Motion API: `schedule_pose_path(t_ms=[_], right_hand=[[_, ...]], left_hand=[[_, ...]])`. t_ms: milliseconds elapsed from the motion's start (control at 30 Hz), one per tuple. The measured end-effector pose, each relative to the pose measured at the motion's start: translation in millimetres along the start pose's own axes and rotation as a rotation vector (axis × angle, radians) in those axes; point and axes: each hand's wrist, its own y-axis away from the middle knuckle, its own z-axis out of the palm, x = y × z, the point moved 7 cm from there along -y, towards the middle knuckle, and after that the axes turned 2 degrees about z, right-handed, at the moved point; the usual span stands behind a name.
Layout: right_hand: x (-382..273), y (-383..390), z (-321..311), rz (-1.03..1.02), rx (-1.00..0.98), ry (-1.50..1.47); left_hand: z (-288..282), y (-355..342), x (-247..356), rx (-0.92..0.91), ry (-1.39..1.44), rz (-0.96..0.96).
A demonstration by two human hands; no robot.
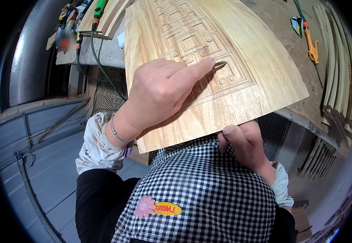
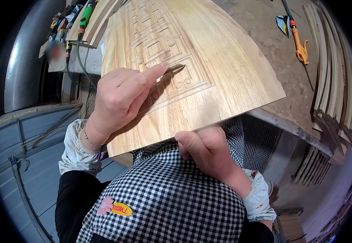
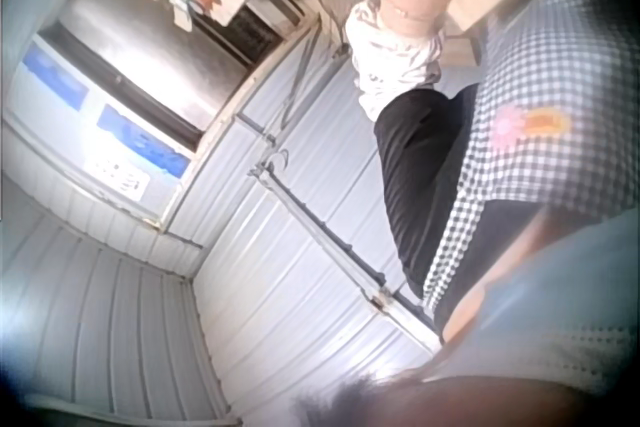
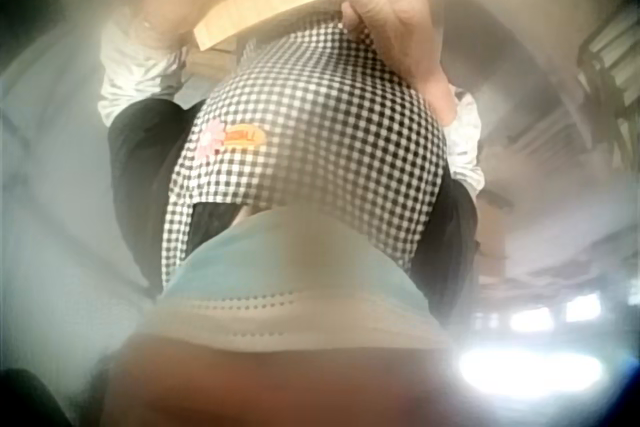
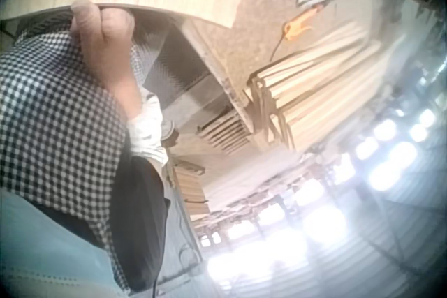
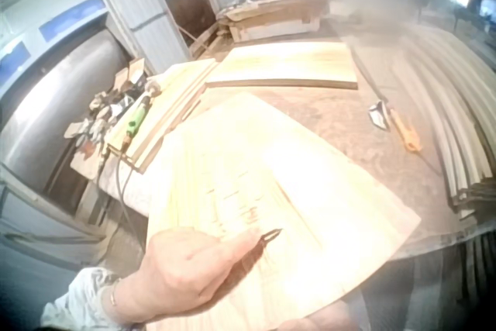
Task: The person carves a geometric pattern into a wooden board using a chisel and a mallet. They occasionally use sandpaper to smooth the carved areas and wipe away wood shavings.
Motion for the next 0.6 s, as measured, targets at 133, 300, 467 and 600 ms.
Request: schedule_pose_path(t_ms=[133, 300, 467, 600], right_hand=[[-0.3, 0.4, 1.2, -0.022, -0.001, -0.022], [-3.6, -0.5, 1.4, -0.023, 0.029, -0.058], [-1.5, 0.6, -1.6, 0.090, 0.058, -0.076], [-1.7, 1.0, 2.3, 0.024, 0.044, -0.029]], left_hand=[[-1.0, -1.6, 1.6, -0.039, 0.046, -0.009], [12.3, 9.9, -31.5, -0.001, 0.914, -0.608], [-9.3, 15.0, -32.7, 0.085, 0.439, -0.321], [-10.5, 12.1, -17.9, -0.009, 0.195, -0.185]])
